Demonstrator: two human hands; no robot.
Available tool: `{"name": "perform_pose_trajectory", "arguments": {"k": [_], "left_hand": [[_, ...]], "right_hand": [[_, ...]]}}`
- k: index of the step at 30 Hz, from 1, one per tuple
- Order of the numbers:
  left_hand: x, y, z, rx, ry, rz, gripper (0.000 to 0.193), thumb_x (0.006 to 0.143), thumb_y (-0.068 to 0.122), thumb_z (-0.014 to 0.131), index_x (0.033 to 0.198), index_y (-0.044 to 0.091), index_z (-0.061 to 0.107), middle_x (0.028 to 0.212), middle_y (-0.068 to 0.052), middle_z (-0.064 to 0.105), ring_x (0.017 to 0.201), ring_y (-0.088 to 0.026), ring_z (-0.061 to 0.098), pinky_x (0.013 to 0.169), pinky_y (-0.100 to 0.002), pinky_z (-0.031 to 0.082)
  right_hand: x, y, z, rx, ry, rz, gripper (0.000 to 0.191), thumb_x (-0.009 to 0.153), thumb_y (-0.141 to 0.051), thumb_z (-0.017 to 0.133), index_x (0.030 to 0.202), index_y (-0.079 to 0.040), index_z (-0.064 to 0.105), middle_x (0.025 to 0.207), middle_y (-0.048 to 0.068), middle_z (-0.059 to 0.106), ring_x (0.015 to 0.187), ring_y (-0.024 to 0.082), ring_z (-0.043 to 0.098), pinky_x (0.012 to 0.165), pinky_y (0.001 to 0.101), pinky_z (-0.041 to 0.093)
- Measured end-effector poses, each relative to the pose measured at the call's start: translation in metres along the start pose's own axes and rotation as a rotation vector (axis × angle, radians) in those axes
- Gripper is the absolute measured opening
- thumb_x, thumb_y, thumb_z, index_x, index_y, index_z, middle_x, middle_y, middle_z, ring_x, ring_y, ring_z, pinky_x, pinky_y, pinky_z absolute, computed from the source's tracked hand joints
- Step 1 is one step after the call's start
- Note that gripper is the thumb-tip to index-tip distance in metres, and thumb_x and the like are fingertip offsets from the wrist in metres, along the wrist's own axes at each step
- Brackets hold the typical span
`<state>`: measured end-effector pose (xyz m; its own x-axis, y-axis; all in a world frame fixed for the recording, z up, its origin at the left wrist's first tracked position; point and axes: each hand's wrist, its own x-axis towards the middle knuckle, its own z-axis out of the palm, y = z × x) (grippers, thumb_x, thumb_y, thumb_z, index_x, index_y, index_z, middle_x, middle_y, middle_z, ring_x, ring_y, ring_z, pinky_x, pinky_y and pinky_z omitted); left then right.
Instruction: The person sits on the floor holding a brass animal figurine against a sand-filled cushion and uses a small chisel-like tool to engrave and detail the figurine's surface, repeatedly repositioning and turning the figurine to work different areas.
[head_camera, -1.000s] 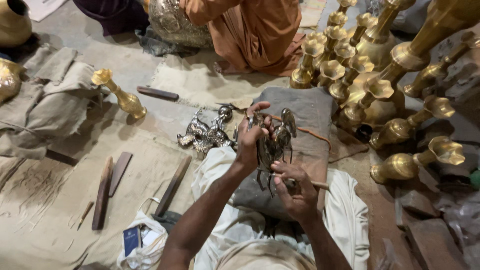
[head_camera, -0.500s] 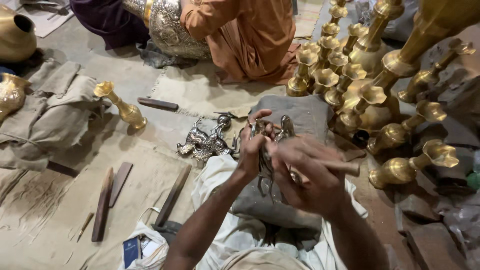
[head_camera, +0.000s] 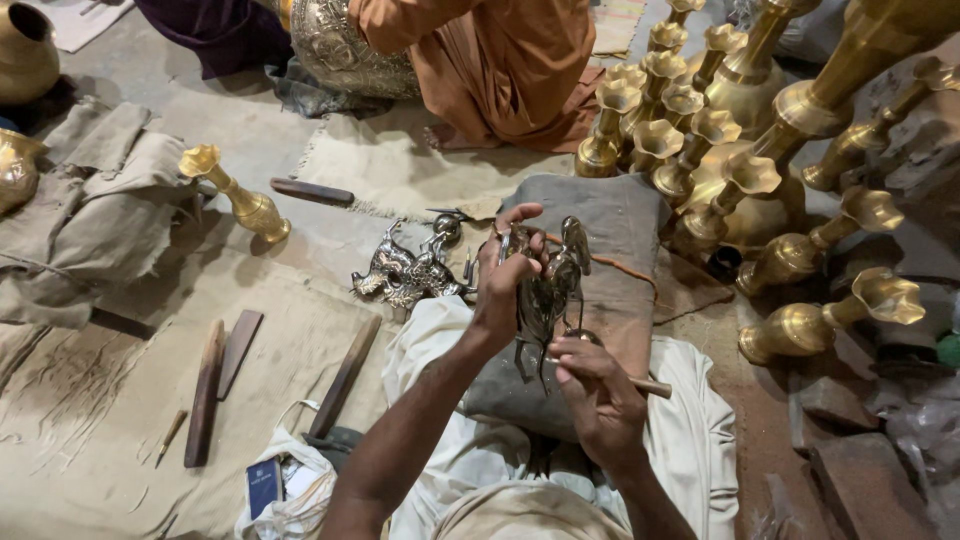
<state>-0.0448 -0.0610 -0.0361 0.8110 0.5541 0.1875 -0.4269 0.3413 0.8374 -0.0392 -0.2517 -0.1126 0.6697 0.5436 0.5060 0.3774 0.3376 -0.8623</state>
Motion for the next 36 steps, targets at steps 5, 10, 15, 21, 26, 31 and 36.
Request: {"name": "perform_pose_trajectory", "arguments": {"k": [5,10,15,21,26,31,36], "left_hand": [[-0.003,-0.001,-0.006,-0.052,0.003,0.007,0.065,0.076,0.006,0.049,0.140,-0.004,0.042,0.096,-0.005,0.050,0.083,-0.014,0.052,0.074,-0.029,0.051],[-0.004,-0.002,-0.011,-0.063,0.021,0.010,0.066,0.077,0.006,0.049,0.141,-0.005,0.042,0.096,-0.005,0.050,0.082,-0.015,0.051,0.075,-0.030,0.052],[-0.007,0.001,-0.014,-0.026,0.054,0.014,0.066,0.076,0.006,0.049,0.140,-0.006,0.043,0.096,-0.005,0.051,0.083,-0.014,0.052,0.075,-0.030,0.051],[-0.008,0.002,-0.014,0.010,0.048,0.042,0.066,0.075,0.007,0.049,0.139,-0.007,0.043,0.095,-0.005,0.051,0.083,-0.014,0.052,0.074,-0.030,0.052],[-0.009,0.001,-0.013,-0.049,0.037,0.034,0.066,0.074,0.005,0.048,0.139,-0.007,0.042,0.094,-0.005,0.050,0.082,-0.015,0.052,0.073,-0.030,0.052],[-0.009,0.001,-0.014,-0.006,0.044,0.019,0.066,0.075,0.006,0.048,0.139,-0.007,0.042,0.094,-0.004,0.050,0.082,-0.014,0.052,0.073,-0.028,0.051],[-0.008,0.001,-0.012,-0.027,0.030,0.031,0.066,0.075,0.007,0.049,0.139,-0.006,0.043,0.093,-0.004,0.050,0.082,-0.014,0.051,0.073,-0.029,0.050]], "right_hand": [[-0.001,0.006,0.009,0.080,0.015,0.062,0.019,0.096,0.010,0.063,0.113,0.002,0.063,0.123,0.018,0.070,0.124,0.026,0.066,0.106,0.0345,0.054],[-0.002,0.011,0.013,0.093,0.020,0.055,0.017,0.097,0.010,0.063,0.113,0.002,0.061,0.122,0.018,0.070,0.123,0.025,0.066,0.105,0.0338,0.055],[-0.001,0.011,0.017,0.072,0.028,0.065,0.017,0.096,0.009,0.064,0.111,0.001,0.061,0.121,0.019,0.070,0.121,0.025,0.067,0.103,0.0333,0.056],[0.001,0.009,0.017,0.034,0.020,0.043,0.017,0.097,0.008,0.064,0.112,0.000,0.061,0.119,0.019,0.071,0.119,0.024,0.068,0.101,0.0323,0.058],[0.000,0.008,0.018,0.051,0.021,0.064,0.017,0.097,0.007,0.064,0.112,0.001,0.061,0.119,0.019,0.071,0.120,0.024,0.068,0.101,0.0321,0.059],[-0.001,0.009,0.019,0.082,0.021,0.064,0.017,0.097,0.009,0.063,0.112,0.002,0.061,0.119,0.019,0.069,0.121,0.024,0.067,0.101,0.0324,0.058],[-0.001,0.008,0.018,0.073,0.024,0.089,0.016,0.096,0.008,0.063,0.111,0.002,0.061,0.119,0.018,0.070,0.121,0.024,0.067,0.101,0.0322,0.058]]}}
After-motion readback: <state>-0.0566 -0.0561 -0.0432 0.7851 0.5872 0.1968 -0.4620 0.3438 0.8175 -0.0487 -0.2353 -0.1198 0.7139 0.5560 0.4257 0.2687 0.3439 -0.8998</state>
